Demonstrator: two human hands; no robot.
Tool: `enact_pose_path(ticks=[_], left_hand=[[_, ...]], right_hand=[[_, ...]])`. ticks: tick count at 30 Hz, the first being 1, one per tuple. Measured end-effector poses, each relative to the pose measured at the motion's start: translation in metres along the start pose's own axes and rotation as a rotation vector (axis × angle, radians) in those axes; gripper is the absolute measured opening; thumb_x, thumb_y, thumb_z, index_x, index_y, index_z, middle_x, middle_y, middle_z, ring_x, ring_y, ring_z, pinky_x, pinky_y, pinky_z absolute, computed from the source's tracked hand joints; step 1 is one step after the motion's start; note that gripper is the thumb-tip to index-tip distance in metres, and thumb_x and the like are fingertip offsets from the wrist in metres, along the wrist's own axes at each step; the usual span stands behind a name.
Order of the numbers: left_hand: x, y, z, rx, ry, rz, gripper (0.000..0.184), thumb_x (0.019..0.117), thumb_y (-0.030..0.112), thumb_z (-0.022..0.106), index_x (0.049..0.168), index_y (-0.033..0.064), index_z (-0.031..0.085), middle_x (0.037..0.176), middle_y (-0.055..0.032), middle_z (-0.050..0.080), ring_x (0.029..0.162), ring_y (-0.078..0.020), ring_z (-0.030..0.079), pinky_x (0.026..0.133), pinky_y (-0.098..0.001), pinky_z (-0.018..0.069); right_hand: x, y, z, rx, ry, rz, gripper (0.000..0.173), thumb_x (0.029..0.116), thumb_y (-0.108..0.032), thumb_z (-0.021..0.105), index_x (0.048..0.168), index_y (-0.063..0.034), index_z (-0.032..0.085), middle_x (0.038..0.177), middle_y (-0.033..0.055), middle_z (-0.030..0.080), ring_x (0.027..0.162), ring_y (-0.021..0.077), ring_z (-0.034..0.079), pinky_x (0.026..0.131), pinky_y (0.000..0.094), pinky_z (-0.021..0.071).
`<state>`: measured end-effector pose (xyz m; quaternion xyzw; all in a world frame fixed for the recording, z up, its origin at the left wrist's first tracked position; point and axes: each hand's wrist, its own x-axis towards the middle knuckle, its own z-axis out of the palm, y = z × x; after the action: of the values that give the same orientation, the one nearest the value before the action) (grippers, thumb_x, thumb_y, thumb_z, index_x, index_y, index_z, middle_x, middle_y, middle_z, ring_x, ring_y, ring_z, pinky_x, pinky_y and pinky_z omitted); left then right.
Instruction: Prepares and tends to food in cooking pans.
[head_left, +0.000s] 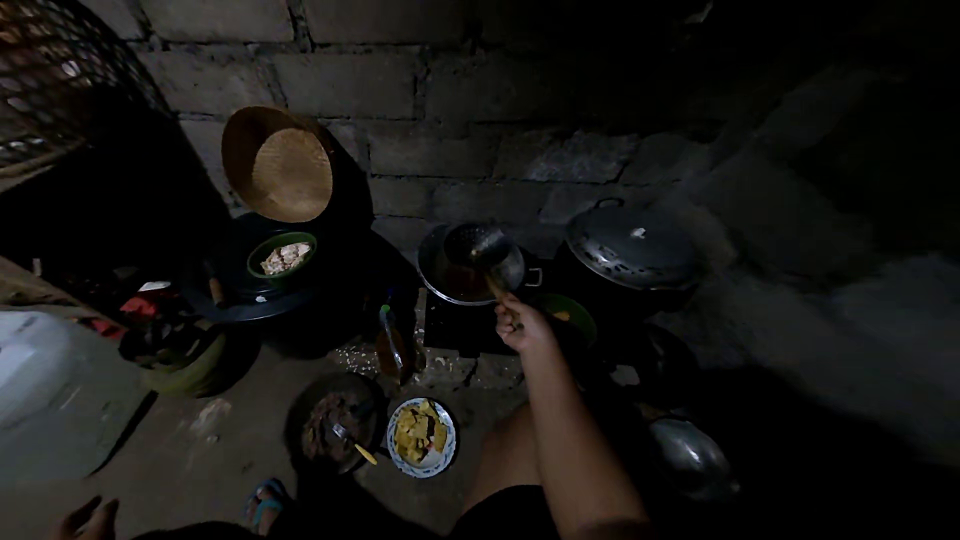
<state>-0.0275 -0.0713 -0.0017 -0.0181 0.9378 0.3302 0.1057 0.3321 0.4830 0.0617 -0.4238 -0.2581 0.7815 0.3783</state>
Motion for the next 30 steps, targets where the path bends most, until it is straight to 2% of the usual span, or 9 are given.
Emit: enact_pose_path(ticks=[3, 6, 11, 15, 18, 20, 21, 23, 30], left_hand=[[0.000, -0.006, -0.001, 0.009, 0.004, 0.023, 0.048, 0.1035, 0.030, 0.056, 0.141, 0.0007, 0.056, 0.140, -0.0272, 0.057, 0.129, -0.0416, 0.056, 0.108, -0.0594, 0.0425], [-0.001, -0.008, -0.004, 0.029, -0.009, 0.031, 0.048, 0.1049, 0.032, 0.054, 0.142, 0.0012, 0.055, 0.139, -0.0283, 0.057, 0.128, -0.0449, 0.055, 0.106, -0.0638, 0.0418], [-0.009, -0.005, -0.005, 0.010, 0.027, 0.043, 0.043, 0.1052, 0.028, 0.056, 0.139, 0.0015, 0.058, 0.136, -0.0295, 0.058, 0.127, -0.0485, 0.055, 0.104, -0.0677, 0.0410], [-0.015, -0.008, -0.004, 0.023, 0.044, 0.062, 0.042, 0.1050, 0.027, 0.056, 0.139, 0.0027, 0.058, 0.139, -0.0286, 0.057, 0.127, -0.0481, 0.055, 0.104, -0.0674, 0.0410], [-0.019, -0.007, -0.007, 0.050, 0.042, 0.060, 0.041, 0.1053, 0.028, 0.054, 0.138, 0.0041, 0.060, 0.140, -0.0283, 0.056, 0.130, -0.0481, 0.053, 0.106, -0.0677, 0.0396], [-0.017, -0.009, -0.008, 0.042, 0.044, 0.063, 0.041, 0.1055, 0.027, 0.054, 0.139, 0.0039, 0.059, 0.141, -0.0284, 0.056, 0.131, -0.0477, 0.053, 0.107, -0.0668, 0.0394], [-0.017, -0.011, -0.008, 0.026, 0.045, 0.063, 0.041, 0.1054, 0.027, 0.055, 0.139, 0.0036, 0.059, 0.142, -0.0284, 0.055, 0.131, -0.0477, 0.052, 0.107, -0.0667, 0.0391], [-0.017, -0.014, -0.008, 0.001, 0.047, 0.069, 0.041, 0.1050, 0.027, 0.056, 0.139, 0.0036, 0.059, 0.142, -0.0283, 0.055, 0.131, -0.0479, 0.052, 0.107, -0.0671, 0.0385], [-0.022, -0.021, -0.011, -0.106, 0.066, 0.097, 0.041, 0.1052, 0.025, 0.055, 0.139, 0.0013, 0.058, 0.142, -0.0291, 0.054, 0.129, -0.0468, 0.054, 0.106, -0.0647, 0.0400]], right_hand=[[-0.011, -0.003, 0.002, 0.017, -0.072, -0.084, 0.035, 0.1089, -0.009, 0.041, 0.143, -0.0090, 0.045, 0.076, 0.0019, 0.053, 0.045, 0.0034, 0.043, 0.040, 0.0155, 0.0389], [-0.006, 0.006, 0.000, 0.011, -0.066, -0.090, 0.035, 0.1094, -0.011, 0.041, 0.144, -0.0099, 0.045, 0.076, 0.0017, 0.054, 0.045, 0.0032, 0.044, 0.040, 0.0152, 0.0393], [-0.004, 0.011, 0.004, -0.073, 0.052, 0.010, 0.012, 0.1086, -0.016, 0.045, 0.108, -0.0098, 0.054, 0.068, -0.0018, 0.051, 0.042, 0.0008, 0.041, 0.037, 0.0139, 0.0368], [-0.015, 0.006, 0.004, -0.086, -0.018, -0.124, 0.030, 0.1105, -0.015, 0.038, 0.139, -0.0138, 0.046, 0.075, -0.0021, 0.052, 0.045, 0.0008, 0.042, 0.039, 0.0140, 0.0369], [-0.012, 0.014, 0.003, -0.100, -0.029, -0.143, 0.034, 0.1111, -0.016, 0.038, 0.145, -0.0156, 0.043, 0.077, -0.0016, 0.052, 0.046, 0.0017, 0.044, 0.040, 0.0144, 0.0383], [-0.009, 0.016, 0.008, -0.100, 0.019, -0.063, 0.023, 0.1106, -0.017, 0.040, 0.132, -0.0148, 0.049, 0.075, -0.0020, 0.051, 0.045, 0.0010, 0.042, 0.040, 0.0140, 0.0375], [-0.009, 0.014, 0.012, -0.104, 0.055, -0.022, 0.010, 0.1091, -0.016, 0.043, 0.115, -0.0134, 0.052, 0.070, -0.0026, 0.050, 0.043, 0.0004, 0.041, 0.038, 0.0135, 0.0371], [-0.012, 0.006, 0.017, -0.105, 0.091, 0.014, 0.012, 0.1066, -0.015, 0.047, 0.098, -0.0099, 0.053, 0.064, -0.0021, 0.049, 0.041, 0.0006, 0.040, 0.037, 0.0134, 0.0366], [-0.025, 0.002, 0.018, -0.063, 0.012, -0.135, 0.021, 0.1098, -0.017, 0.042, 0.128, -0.0139, 0.052, 0.072, -0.0009, 0.052, 0.045, 0.0030, 0.043, 0.040, 0.0157, 0.0393]])
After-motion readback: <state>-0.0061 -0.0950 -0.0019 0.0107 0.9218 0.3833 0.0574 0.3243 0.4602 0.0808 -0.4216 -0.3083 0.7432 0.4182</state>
